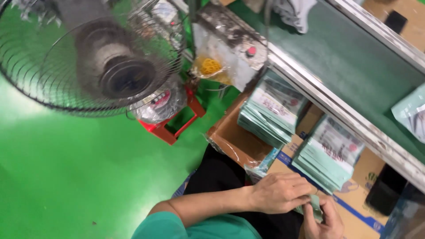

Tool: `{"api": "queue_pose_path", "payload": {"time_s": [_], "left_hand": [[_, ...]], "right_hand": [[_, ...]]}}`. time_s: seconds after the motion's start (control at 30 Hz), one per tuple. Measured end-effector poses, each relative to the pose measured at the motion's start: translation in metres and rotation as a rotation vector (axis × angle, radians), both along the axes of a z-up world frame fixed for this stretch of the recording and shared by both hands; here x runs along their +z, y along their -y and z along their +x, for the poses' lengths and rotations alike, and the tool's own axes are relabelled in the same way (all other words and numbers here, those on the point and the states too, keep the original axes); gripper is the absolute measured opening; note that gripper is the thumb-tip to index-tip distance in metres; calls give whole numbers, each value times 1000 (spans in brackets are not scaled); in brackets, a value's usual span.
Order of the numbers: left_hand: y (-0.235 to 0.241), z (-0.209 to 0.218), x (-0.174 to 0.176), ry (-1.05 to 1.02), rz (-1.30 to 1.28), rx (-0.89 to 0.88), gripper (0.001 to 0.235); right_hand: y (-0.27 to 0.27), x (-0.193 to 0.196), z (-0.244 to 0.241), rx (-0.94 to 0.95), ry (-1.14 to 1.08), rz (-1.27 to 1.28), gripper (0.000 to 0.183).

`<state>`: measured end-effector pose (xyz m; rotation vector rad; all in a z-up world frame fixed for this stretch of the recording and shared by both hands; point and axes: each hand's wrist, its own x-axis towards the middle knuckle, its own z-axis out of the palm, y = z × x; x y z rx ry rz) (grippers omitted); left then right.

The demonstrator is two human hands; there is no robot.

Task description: The recorder is packaging individual face masks into plastic sleeves and organizing them into stacks at a factory workstation.

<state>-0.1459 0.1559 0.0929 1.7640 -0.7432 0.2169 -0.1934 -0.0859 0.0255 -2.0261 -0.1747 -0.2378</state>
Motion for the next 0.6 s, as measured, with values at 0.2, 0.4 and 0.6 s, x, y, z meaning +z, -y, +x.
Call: {"api": "queue_pose_path", "payload": {"time_s": [0.2,0.4,0.6], "left_hand": [[-8,13,15,84,10,-86,14],[-12,47,1,-674,-525,319,16],[33,33,3,-482,-316,89,17]], "right_hand": [[24,-5,-6,-52,-116,58,12],[46,20,-6,-342,-456,231,25],[26,43,6,39,-499,445,47]]}}
